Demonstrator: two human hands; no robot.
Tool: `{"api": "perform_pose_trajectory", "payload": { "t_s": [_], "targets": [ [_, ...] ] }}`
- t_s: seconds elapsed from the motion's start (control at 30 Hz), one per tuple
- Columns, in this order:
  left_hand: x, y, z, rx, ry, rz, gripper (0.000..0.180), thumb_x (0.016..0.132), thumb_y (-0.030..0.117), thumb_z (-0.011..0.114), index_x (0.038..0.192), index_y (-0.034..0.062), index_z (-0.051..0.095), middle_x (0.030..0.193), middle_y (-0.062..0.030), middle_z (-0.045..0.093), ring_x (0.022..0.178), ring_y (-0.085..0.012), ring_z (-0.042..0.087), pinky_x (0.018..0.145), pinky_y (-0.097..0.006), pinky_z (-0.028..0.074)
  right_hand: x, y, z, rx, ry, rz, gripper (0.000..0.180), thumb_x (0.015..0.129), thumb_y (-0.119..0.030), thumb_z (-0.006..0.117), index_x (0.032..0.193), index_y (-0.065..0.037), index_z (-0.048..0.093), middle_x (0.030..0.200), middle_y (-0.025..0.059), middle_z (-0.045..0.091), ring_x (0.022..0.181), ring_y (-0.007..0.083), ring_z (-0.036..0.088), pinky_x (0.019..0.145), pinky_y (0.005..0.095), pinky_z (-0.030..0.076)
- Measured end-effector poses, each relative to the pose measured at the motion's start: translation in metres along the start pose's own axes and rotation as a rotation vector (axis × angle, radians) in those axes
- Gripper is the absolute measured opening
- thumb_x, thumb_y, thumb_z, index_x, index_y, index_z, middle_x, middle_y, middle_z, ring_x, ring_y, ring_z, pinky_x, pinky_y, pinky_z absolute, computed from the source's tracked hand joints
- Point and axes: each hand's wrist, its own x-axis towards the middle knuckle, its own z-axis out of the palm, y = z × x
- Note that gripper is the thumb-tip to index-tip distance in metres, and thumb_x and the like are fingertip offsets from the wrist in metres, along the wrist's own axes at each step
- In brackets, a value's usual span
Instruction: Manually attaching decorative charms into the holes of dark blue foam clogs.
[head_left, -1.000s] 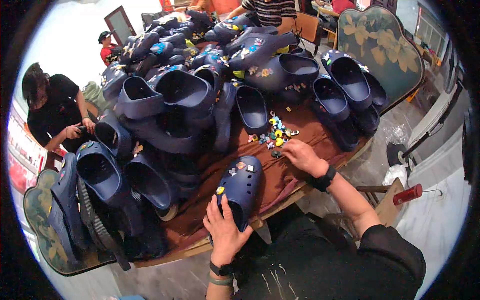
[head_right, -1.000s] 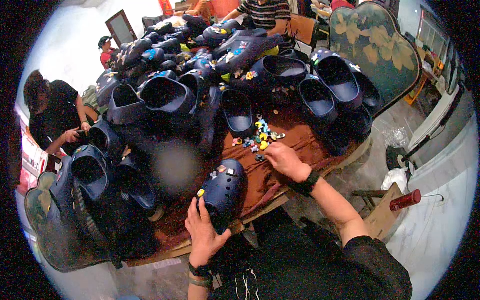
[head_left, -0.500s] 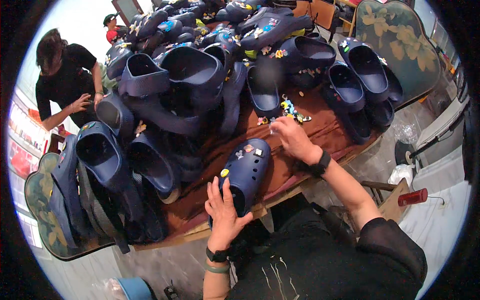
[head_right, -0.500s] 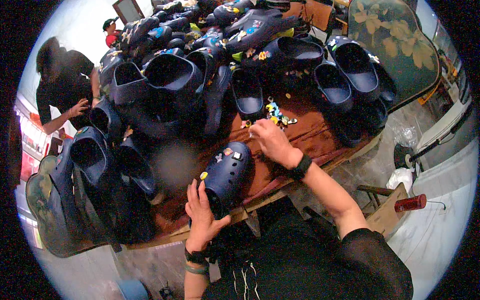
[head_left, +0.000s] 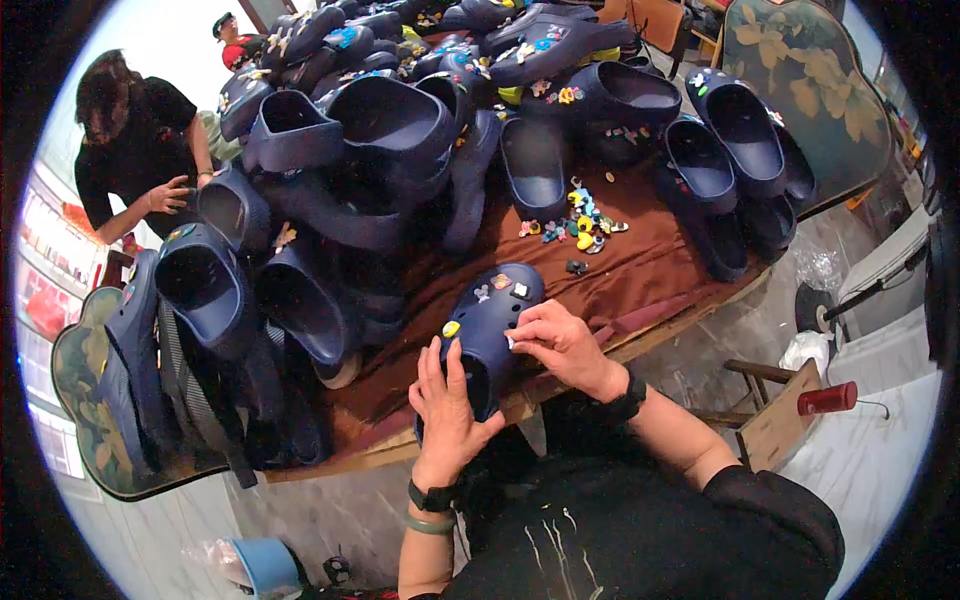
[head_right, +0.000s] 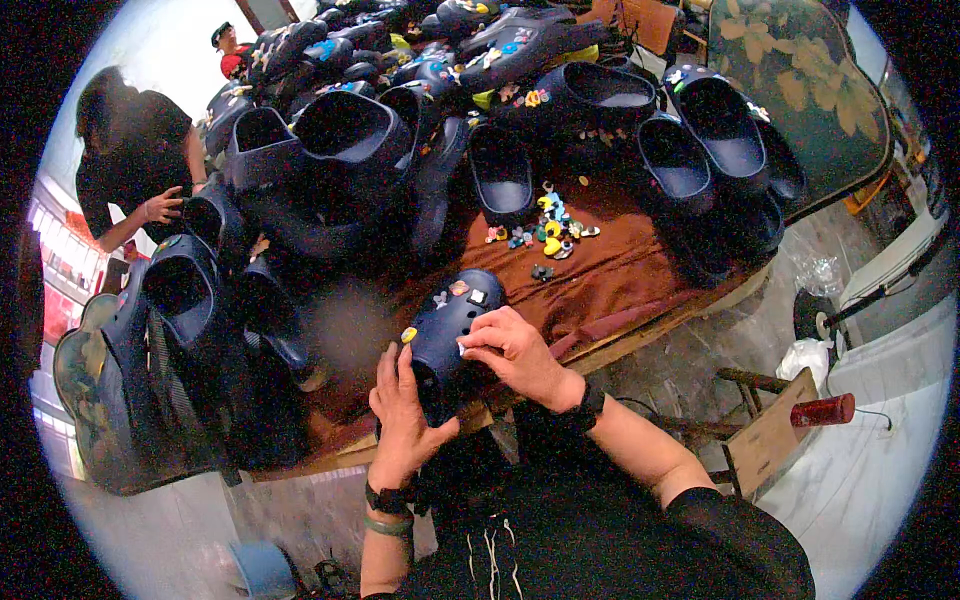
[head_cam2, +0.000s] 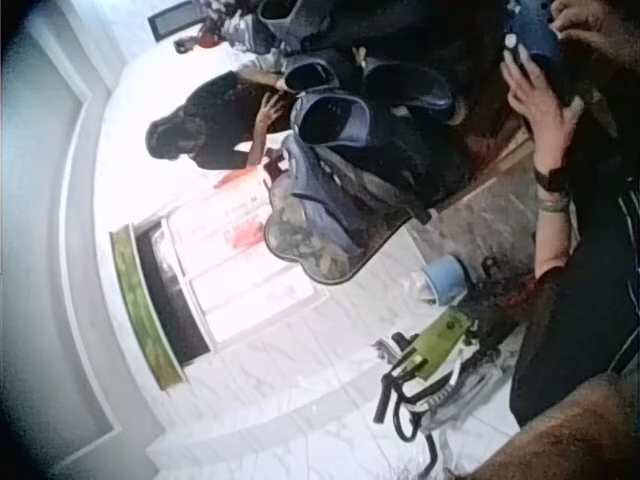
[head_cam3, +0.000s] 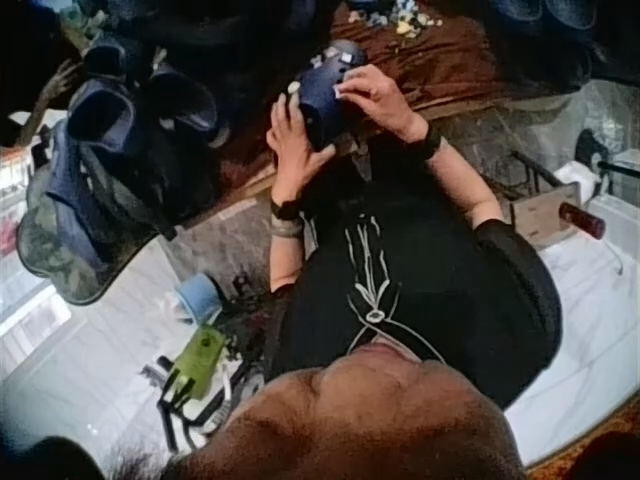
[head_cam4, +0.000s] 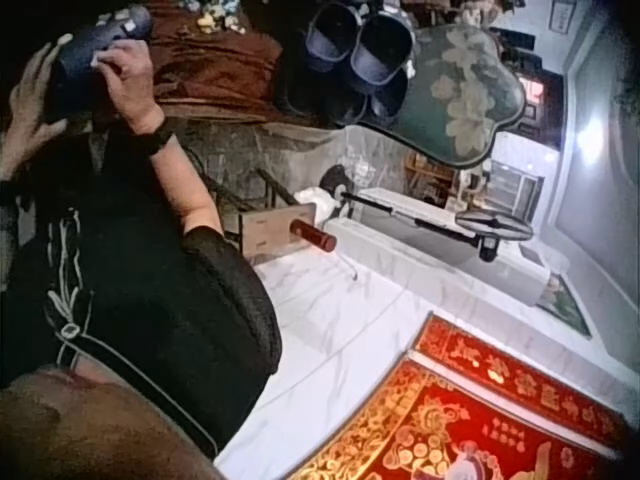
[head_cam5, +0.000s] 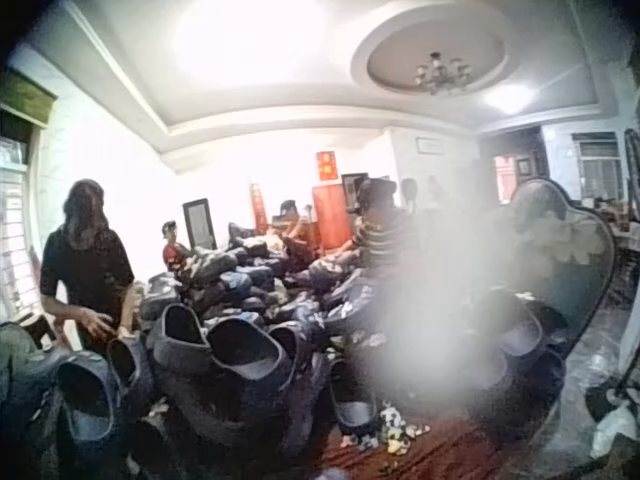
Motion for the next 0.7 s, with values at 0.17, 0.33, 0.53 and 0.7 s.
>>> {"api": "perform_pose_trajectory", "payload": {
  "t_s": [0.17,0.33,0.53,0.7],
  "targets": [
    [0.007,0.0,-0.001,-0.006,0.057,0.062,0.117,0.056,0.024,0.082,0.151,0.0076,0.015,0.15,-0.0211,0.025,0.136,-0.0389,0.028,0.107,-0.052,0.022,0.018,-0.002,-0.008,-0.12,-0.035,-0.134,0.015,0.078,-0.013,0.074,0.091,-0.007,0.069,0.088,0.0061,0.063,0.089,0.0265,0.059,0.08,0.0359,0.049],
    [0.012,-0.003,0.0,0.046,0.055,0.038,0.118,0.055,0.028,0.082,0.15,0.0056,0.016,0.149,-0.0212,0.026,0.136,-0.0386,0.029,0.105,-0.052,0.024,0.029,-0.005,-0.011,-0.256,-0.056,-0.216,0.015,0.074,-0.009,0.075,0.083,-0.006,0.064,0.087,0.0075,0.065,0.084,0.0275,0.061,0.074,0.0374,0.051],
    [0.0,-0.009,0.009,0.061,0.025,0.038,0.119,0.055,0.037,0.084,0.148,0.0017,0.018,0.15,-0.0214,0.023,0.135,-0.0402,0.026,0.104,-0.056,0.023,0.021,-0.002,-0.006,-0.247,-0.122,-0.083,0.016,0.079,-0.022,0.072,0.08,-0.008,0.064,0.083,0.0077,0.064,0.082,0.0273,0.061,0.068,0.0392,0.049],
    [-0.004,0.001,0.006,0.052,0.065,0.058,0.111,0.062,0.037,0.082,0.147,0.004,0.02,0.147,-0.0222,0.024,0.134,-0.0408,0.026,0.103,-0.056,0.023,0.023,0.009,-0.013,0.008,-0.27,0.198,0.018,0.076,-0.027,0.077,0.078,-0.01,0.071,0.084,0.0077,0.067,0.085,0.0266,0.061,0.073,0.037,0.05]
  ]
}}
